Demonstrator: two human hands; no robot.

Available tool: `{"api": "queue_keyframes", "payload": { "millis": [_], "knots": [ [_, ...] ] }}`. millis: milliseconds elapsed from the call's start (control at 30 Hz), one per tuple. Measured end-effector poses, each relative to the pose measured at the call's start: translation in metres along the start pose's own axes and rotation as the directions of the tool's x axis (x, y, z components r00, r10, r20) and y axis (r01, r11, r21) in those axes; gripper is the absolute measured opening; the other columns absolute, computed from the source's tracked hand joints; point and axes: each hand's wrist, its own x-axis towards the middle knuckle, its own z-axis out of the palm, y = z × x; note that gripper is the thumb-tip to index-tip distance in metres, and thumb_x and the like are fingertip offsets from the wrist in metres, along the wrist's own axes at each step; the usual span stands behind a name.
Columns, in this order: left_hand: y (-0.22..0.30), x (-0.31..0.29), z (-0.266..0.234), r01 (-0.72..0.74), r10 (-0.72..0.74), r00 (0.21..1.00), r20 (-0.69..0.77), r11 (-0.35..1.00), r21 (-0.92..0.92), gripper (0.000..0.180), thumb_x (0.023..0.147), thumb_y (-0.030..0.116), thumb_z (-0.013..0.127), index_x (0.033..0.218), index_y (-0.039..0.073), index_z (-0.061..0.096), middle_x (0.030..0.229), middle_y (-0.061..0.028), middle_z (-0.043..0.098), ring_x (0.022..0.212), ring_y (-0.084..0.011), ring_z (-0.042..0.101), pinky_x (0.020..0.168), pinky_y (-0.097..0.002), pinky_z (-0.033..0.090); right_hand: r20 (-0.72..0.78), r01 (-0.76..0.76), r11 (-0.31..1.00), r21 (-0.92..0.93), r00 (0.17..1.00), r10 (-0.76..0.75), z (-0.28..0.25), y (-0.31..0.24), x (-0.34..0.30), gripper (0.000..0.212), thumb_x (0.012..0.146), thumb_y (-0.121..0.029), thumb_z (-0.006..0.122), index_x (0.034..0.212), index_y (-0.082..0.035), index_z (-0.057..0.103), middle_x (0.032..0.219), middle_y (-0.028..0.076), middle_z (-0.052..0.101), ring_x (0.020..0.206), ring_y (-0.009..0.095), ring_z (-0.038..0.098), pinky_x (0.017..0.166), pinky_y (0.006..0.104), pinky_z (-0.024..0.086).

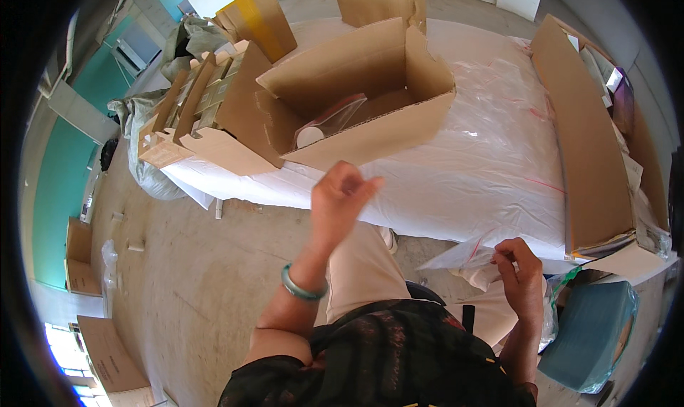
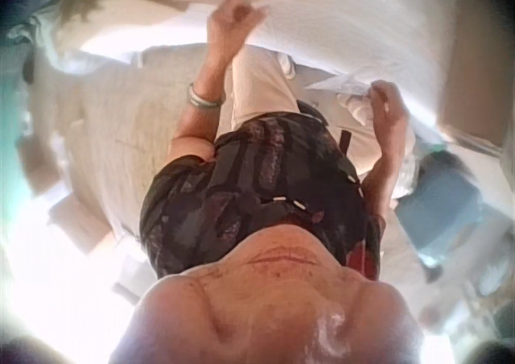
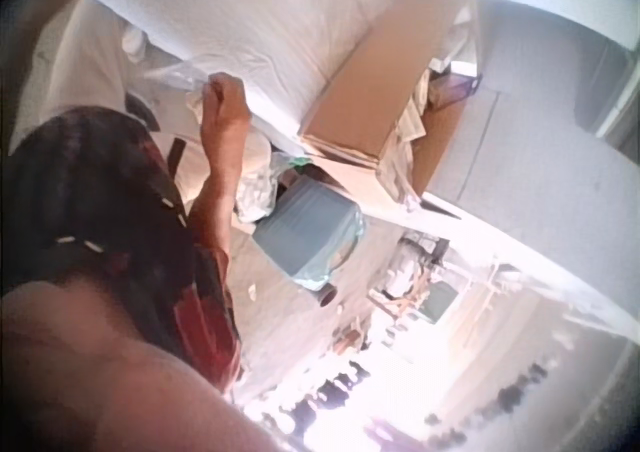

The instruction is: The person picks up white bottles from a large box, places each bottle into a clear plastic bag, seals the bag, and then places the bagged bottles into a smaller cardboard box.

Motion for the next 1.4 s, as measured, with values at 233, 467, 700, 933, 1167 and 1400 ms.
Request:
{"api": "queue_keyframes", "payload": {
  "millis": [233,467,700,933,1167,1400],
  "knots": [
    [-0.103,0.021,-0.037,0.104,-0.042,0.960,-0.278,0.971,0.214,0.053,0.064,0.026,0.085,0.096,0.003,0.050,0.091,-0.0080,0.056,0.083,-0.0181,0.057,0.069,-0.0314,0.050,0.061,0.033,0.999,-0.009,0.998,-0.032,0.007,0.014,-0.001,0.009,0.082,0.003,0.059,0.090,0.000,0.058,0.077,0.009,0.057,0.066,0.016,0.056,0.061,0.0263,0.046],
    [-0.107,0.067,-0.055,-0.001,0.033,0.994,0.102,0.956,-0.295,0.096,0.060,0.021,0.086,0.137,0.001,0.032,0.126,-0.0083,0.049,0.120,-0.0226,0.045,0.102,-0.0360,0.037,0.110,0.002,0.999,-0.051,0.994,0.003,0.015,0.012,0.005,0.007,0.082,0.003,0.058,0.088,0.002,0.058,0.076,0.007,0.057,0.068,0.013,0.055,0.063,0.0252,0.045],
    [-0.100,0.087,-0.061,0.195,-0.076,0.959,0.271,0.873,-0.446,0.083,0.061,0.014,0.082,0.130,-0.001,0.040,0.120,-0.0081,0.053,0.114,-0.0196,0.048,0.097,-0.0326,0.040,0.150,0.024,0.994,-0.105,0.989,-0.008,0.030,0.019,0.011,0.007,0.082,0.002,0.059,0.089,0.002,0.058,0.077,0.008,0.058,0.069,0.016,0.057,0.064,0.0266,0.046],
    [-0.100,0.100,-0.076,0.230,-0.064,0.928,0.366,0.873,-0.429,0.095,0.059,0.020,0.083,0.136,0.001,0.032,0.125,-0.0099,0.050,0.120,-0.0213,0.044,0.103,-0.0353,0.034,0.171,0.058,0.991,-0.123,0.985,-0.036,0.042,0.028,0.021,0.017,0.081,0.001,0.059,0.098,0.001,0.058,0.077,0.008,0.057,0.067,0.016,0.057,0.065,0.0258,0.046],
    [-0.105,0.114,-0.074,0.131,0.035,0.955,0.293,0.840,-0.526,0.116,0.056,0.023,0.086,0.143,0.002,0.012,0.130,-0.0129,0.046,0.120,-0.0234,0.045,0.102,-0.0352,0.037,0.214,-0.179,0.965,0.191,0.967,0.137,0.057,0.033,0.082,0.069,0.083,-0.002,0.057,0.144,-0.006,0.025,0.076,0.005,0.055,0.068,0.013,0.055,0.064,0.0279,0.048],
    [-0.103,0.092,-0.051,0.194,-0.053,0.954,0.295,0.860,-0.473,0.075,0.062,0.012,0.084,0.125,-0.001,0.046,0.114,-0.0085,0.058,0.108,-0.0187,0.054,0.095,-0.0326,0.043,0.316,-0.293,0.863,0.412,0.934,0.166,0.101,0.027,0.169,0.069,0.086,-0.007,0.055,0.145,-0.009,0.020,0.074,0.004,0.053,0.065,0.011,0.051,0.063,0.0270,0.045]
  ]
}}
